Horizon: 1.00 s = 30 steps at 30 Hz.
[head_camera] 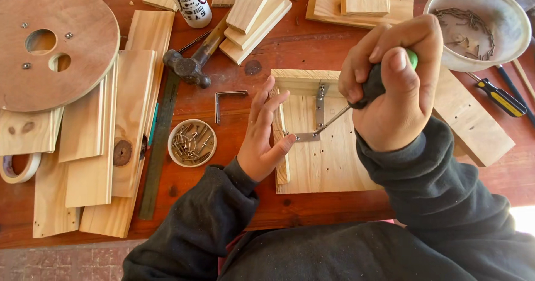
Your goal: The person uses a green-handled screwdriver to fasten metal hinges onto a small wooden box. They secure each hinge with multiple screws, working methodically on the interior of the box.
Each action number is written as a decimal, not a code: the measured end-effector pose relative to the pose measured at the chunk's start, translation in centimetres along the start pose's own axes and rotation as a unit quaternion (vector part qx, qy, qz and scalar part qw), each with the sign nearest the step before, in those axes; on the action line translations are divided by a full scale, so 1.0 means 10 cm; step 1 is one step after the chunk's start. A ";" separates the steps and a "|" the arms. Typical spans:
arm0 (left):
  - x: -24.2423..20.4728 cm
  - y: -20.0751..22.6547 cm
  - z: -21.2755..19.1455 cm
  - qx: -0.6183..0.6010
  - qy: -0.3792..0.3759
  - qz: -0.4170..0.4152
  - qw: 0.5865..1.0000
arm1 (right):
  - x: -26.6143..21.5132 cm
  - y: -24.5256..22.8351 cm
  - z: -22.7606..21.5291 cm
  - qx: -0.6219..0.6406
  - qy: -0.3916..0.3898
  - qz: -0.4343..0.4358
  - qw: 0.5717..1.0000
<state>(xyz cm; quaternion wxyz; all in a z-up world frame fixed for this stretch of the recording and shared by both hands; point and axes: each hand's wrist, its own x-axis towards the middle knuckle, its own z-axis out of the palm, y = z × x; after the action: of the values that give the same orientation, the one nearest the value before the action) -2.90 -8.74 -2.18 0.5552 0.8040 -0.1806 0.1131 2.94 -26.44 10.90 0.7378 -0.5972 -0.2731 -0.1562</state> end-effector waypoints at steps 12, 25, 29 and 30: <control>-0.01 0.05 0.03 -0.016 0.012 -0.001 1.000 | -0.11 0.06 0.07 -0.008 -0.031 -0.029 0.999; -0.02 0.07 0.02 -0.024 0.000 -0.014 1.000 | -0.01 -0.15 -0.02 0.117 -0.227 0.147 0.956; -0.03 0.04 0.03 -0.022 0.001 -0.011 1.000 | 0.18 0.07 -0.16 0.266 -0.365 0.188 0.872; -0.03 0.04 0.03 -0.019 0.004 -0.008 1.000 | 0.21 0.12 -0.19 0.304 -0.401 0.172 0.847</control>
<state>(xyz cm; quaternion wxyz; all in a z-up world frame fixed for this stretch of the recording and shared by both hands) -3.32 -9.14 -2.03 0.5717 0.7945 -0.1740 0.1082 5.71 -27.83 10.97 0.7239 -0.3908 -0.4718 0.3172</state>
